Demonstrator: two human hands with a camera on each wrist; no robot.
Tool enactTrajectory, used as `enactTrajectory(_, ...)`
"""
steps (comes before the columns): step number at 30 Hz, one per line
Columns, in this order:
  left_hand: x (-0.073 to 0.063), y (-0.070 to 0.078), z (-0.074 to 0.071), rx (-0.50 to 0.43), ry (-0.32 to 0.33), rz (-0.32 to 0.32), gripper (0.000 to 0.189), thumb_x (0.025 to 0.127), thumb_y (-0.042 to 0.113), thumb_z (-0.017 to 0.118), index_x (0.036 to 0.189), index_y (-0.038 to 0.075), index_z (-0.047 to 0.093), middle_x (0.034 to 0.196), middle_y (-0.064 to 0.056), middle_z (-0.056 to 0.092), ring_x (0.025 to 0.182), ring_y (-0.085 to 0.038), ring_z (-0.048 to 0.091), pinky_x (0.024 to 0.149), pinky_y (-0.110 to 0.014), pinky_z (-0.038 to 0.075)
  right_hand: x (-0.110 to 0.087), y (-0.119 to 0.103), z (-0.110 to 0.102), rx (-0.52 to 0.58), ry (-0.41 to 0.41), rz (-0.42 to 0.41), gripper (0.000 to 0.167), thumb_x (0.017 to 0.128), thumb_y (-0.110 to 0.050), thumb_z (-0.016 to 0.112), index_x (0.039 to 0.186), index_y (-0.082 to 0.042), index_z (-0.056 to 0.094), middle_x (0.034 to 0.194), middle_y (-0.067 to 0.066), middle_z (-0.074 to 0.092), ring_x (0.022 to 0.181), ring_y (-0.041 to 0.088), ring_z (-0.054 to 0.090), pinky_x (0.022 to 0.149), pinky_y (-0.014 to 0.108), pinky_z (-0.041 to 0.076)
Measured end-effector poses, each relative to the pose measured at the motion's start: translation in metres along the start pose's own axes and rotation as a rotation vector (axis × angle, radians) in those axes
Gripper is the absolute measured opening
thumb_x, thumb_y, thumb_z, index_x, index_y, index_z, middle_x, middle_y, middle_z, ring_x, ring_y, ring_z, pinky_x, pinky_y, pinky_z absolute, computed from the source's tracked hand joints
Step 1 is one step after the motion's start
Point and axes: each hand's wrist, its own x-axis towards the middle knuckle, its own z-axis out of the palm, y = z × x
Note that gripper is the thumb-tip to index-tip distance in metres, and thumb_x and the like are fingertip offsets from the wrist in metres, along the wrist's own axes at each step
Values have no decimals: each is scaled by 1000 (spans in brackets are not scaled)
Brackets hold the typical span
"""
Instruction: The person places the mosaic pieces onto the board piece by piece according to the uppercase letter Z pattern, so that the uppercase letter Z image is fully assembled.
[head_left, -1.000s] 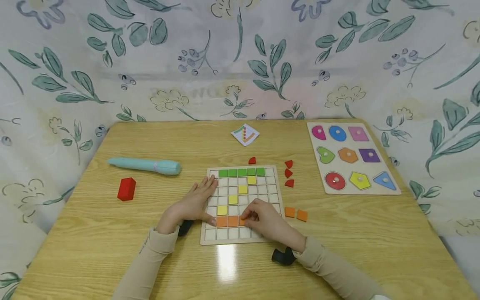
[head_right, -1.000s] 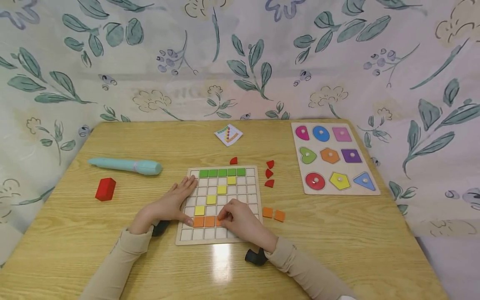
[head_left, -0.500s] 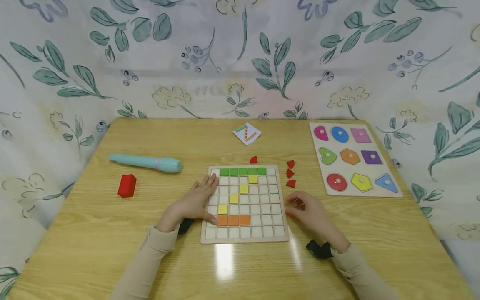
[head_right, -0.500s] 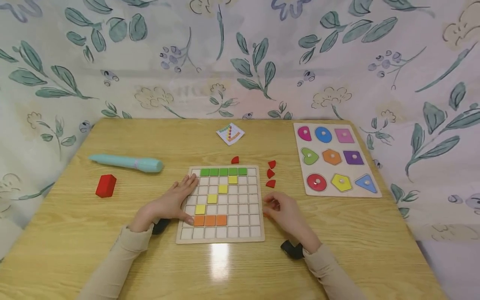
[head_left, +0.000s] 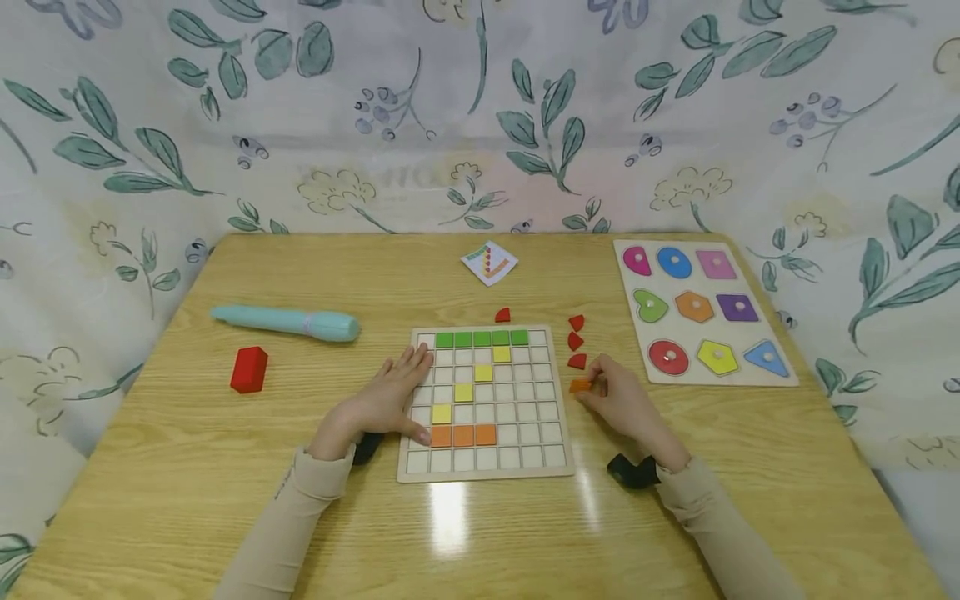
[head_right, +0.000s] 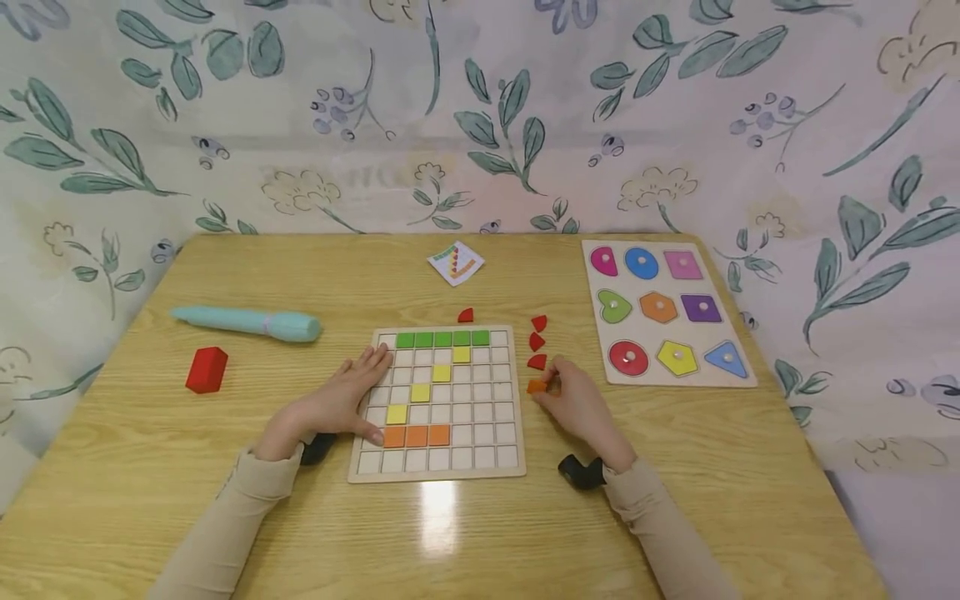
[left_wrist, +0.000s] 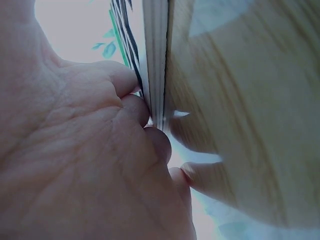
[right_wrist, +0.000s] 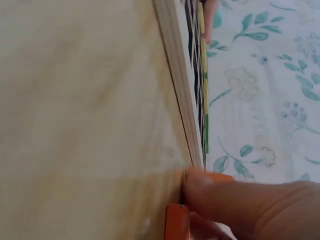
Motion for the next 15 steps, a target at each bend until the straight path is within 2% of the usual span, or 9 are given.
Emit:
enactTrajectory(4, -1, -3, 4, -4, -11, 2, 128, 67, 43, 84, 155, 1, 1, 163, -17, -9, 150, -37, -9, 120, -60, -4, 9, -13, 9, 44, 69, 3, 18, 83, -8, 74, 89, -6, 57, 75, 6, 60, 64, 10, 49, 57, 18, 40)
enactTrajectory(6, -1, -3, 5, -4, -11, -4, 128, 67, 43, 84, 155, 2, 1, 163, -16, -9, 150, -36, -10, 120, -59, -4, 8, -25, 15, 104, 59, -2, 16, 85, -9, 73, 92, -4, 59, 80, 7, 63, 67, 10, 52, 59, 18, 43)
enactTrajectory(8, -2, -4, 5, -6, -4, -10, 128, 66, 42, 84, 155, 2, 1, 163, -16, -9, 150, -36, -9, 120, -59, -4, 6, -37, 22, 169, 15, -16, 14, 86, -9, 71, 94, -4, 61, 83, 8, 65, 69, 10, 54, 61, 17, 45)
enactTrajectory(11, -2, -3, 3, -9, 5, -10, 127, 67, 41, 84, 155, 3, 1, 163, -15, -9, 151, -35, -10, 120, -59, -4, 0, -51, 33, 220, -103, -42, 10, 87, -11, 71, 91, -8, 63, 83, 4, 67, 69, 8, 56, 61, 17, 47)
enactTrajectory(15, -1, -2, 0, -9, 7, -1, 127, 67, 42, 84, 155, 3, 1, 163, -15, -9, 151, -35, -10, 120, -59, -4, -7, -61, 44, 189, -250, -87, 6, 88, -16, 71, 87, -14, 65, 77, -4, 63, 65, 4, 51, 58, 17, 44)
